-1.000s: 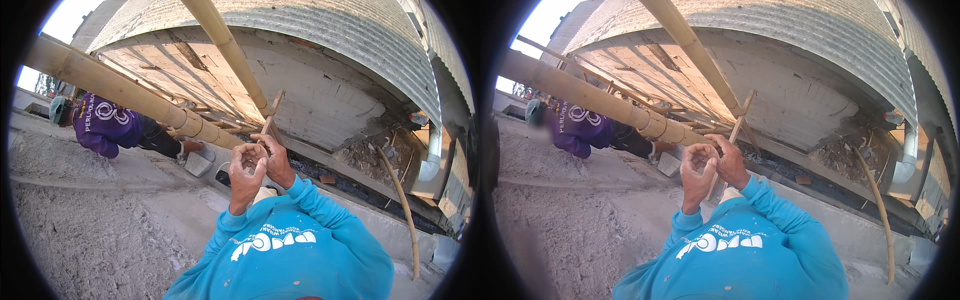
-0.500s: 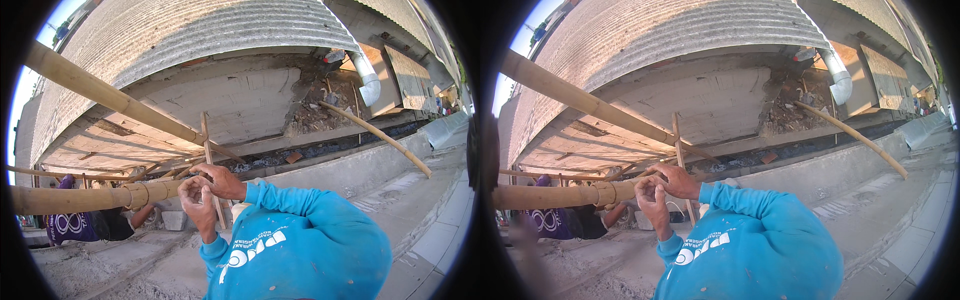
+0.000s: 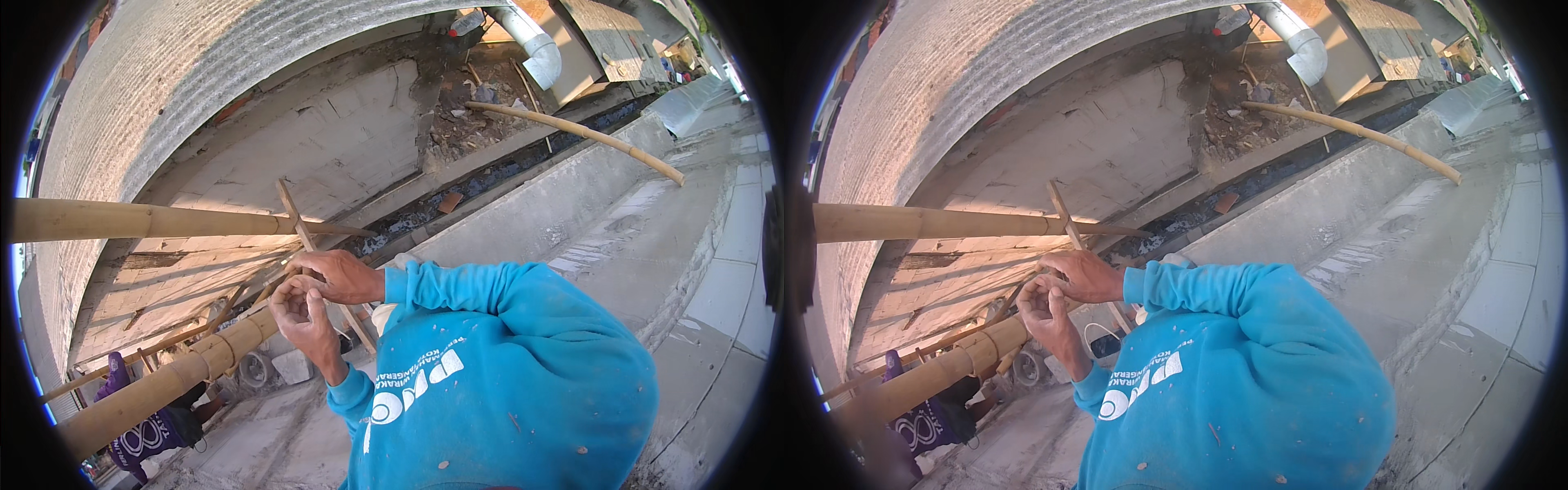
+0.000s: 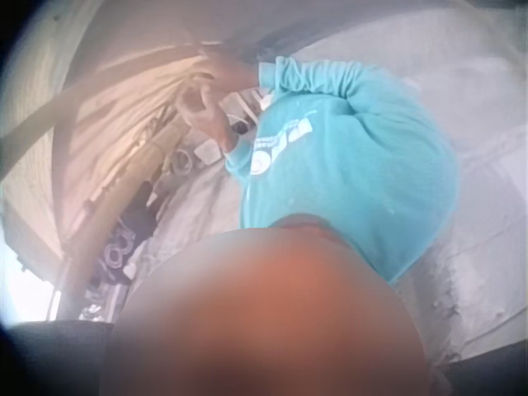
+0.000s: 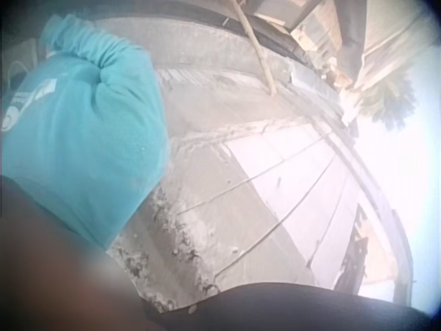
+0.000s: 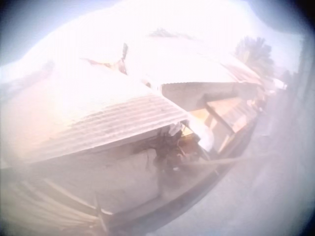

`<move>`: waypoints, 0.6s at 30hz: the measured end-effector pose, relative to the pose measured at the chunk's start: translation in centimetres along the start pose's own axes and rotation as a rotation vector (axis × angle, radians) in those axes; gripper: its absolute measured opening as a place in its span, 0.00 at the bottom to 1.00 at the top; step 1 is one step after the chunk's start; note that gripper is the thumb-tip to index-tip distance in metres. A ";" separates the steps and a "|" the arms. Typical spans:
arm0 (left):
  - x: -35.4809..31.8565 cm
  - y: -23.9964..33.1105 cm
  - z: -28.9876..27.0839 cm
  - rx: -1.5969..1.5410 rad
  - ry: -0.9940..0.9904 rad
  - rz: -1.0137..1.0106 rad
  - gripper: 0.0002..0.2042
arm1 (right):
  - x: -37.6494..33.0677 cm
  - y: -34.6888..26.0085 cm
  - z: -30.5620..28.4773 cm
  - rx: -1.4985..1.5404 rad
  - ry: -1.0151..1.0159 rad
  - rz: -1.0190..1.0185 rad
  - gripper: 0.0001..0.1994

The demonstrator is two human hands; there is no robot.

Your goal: The person measures bamboo poles with a tape measure, then uses pliers to tighten wire bindings on a bamboo scaffold. A coworker assists by handing over a wooden crossbeam, which the person positions and secures between vertical bamboo supports.

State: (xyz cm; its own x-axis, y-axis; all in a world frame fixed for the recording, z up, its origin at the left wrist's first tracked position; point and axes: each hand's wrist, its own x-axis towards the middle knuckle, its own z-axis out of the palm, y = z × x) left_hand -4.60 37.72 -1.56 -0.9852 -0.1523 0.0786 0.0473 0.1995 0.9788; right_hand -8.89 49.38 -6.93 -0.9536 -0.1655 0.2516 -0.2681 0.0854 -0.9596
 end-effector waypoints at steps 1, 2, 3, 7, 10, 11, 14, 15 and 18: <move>0.2 -0.2 0.1 -0.007 -0.015 0.005 0.16 | 0.0 0.1 -0.2 -0.006 0.001 0.013 0.25; 0.3 -0.3 0.2 -0.015 -0.029 0.010 0.16 | 0.0 0.1 -0.4 -0.001 -0.011 0.045 0.25; 0.5 -0.5 0.3 -0.003 -0.035 0.003 0.16 | -0.1 0.1 -0.6 -0.008 0.000 0.034 0.25; 0.8 -0.6 0.5 0.021 -0.057 -0.013 0.16 | -0.3 0.4 -1.2 -0.011 -0.001 0.067 0.26; 0.9 -0.5 0.7 0.017 -0.073 -0.023 0.17 | -0.4 0.9 -1.0 -0.043 0.072 0.018 0.22; 0.9 -0.5 0.7 0.006 -0.086 -0.023 0.17 | -0.5 1.1 -0.8 -0.056 0.107 -0.012 0.20; 1.1 -0.6 0.7 0.063 -0.096 -0.044 0.17 | -0.5 1.4 -0.7 -0.022 0.079 0.019 0.24; 1.1 -0.7 0.6 0.060 -0.088 -0.034 0.17 | -0.4 1.4 -0.7 -0.025 0.077 0.016 0.23; 1.1 -0.9 0.4 0.056 -0.083 -0.014 0.16 | -0.3 1.2 -0.8 0.034 0.048 0.028 0.23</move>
State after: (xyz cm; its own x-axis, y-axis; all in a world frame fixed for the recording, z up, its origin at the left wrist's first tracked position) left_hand -5.79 37.76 -2.46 -0.9961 -0.0747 0.0468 0.0265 0.2516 0.9675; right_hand -9.04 50.28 -8.01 -0.9663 -0.1158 0.2299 -0.2374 0.0553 -0.9698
